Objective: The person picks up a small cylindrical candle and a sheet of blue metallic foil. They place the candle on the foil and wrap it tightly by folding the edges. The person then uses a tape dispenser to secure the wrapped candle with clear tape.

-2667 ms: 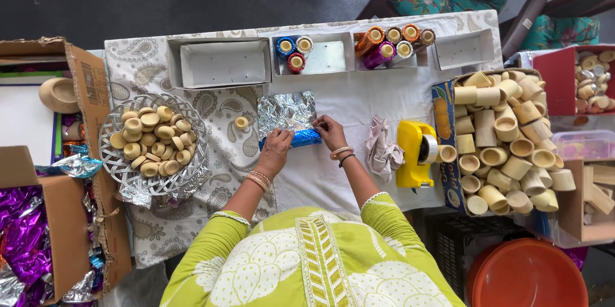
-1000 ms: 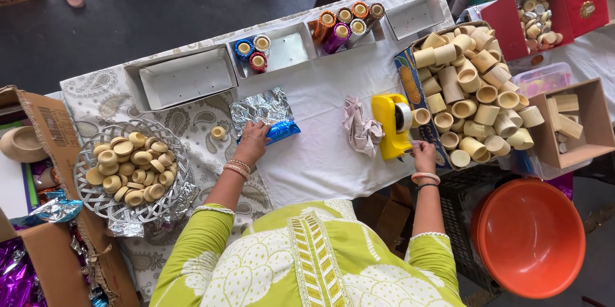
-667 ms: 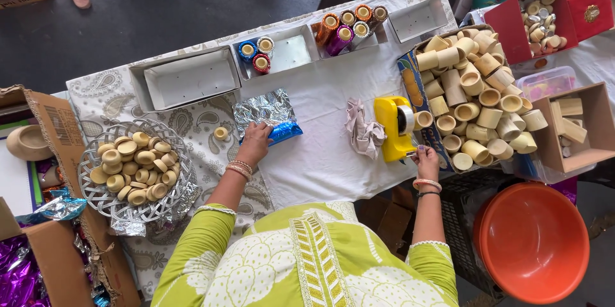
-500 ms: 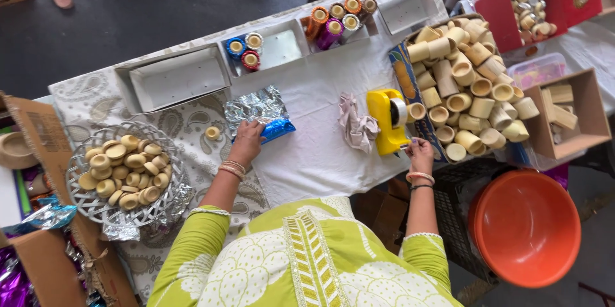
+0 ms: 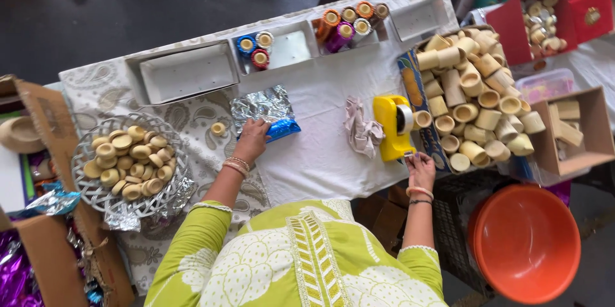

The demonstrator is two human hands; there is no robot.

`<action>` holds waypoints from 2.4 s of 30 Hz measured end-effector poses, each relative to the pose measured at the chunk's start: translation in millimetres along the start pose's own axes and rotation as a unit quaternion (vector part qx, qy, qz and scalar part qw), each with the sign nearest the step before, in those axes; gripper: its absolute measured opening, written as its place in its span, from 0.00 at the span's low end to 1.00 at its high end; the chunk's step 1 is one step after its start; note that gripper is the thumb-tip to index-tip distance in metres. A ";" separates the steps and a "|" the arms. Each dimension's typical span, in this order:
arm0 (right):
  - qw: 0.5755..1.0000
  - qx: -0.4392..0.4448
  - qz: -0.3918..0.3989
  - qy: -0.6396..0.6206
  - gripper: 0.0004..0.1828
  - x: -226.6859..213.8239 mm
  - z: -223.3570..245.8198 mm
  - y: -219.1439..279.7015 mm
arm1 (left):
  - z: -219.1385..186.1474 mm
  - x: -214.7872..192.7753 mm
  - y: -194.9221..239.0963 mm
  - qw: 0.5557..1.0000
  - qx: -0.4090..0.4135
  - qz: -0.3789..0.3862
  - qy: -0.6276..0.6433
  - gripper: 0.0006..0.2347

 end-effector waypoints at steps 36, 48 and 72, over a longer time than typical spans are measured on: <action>0.999 0.009 -0.017 -0.034 0.08 2.7 -55.2 -3.8 | 8.9 15.5 2.5 0.999 -0.036 0.006 0.013 0.13; 0.984 0.013 0.109 0.140 0.07 126.1 -63.9 103.8 | 5.6 10.0 3.9 0.999 -0.037 -0.023 0.027 0.13; 0.625 0.025 0.615 0.481 0.11 492.3 -212.7 92.9 | -13.3 -20.1 22.7 0.993 -0.034 -0.093 0.059 0.22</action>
Point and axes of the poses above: each hand's wrist, its own y-axis away from the middle knuckle, its own x-axis out of the palm, z = x × y, the point moved 10 cm from there along -y, towards the middle knuckle, and after that the axes turned 5 degrees about -x, right-handed, at the moved point
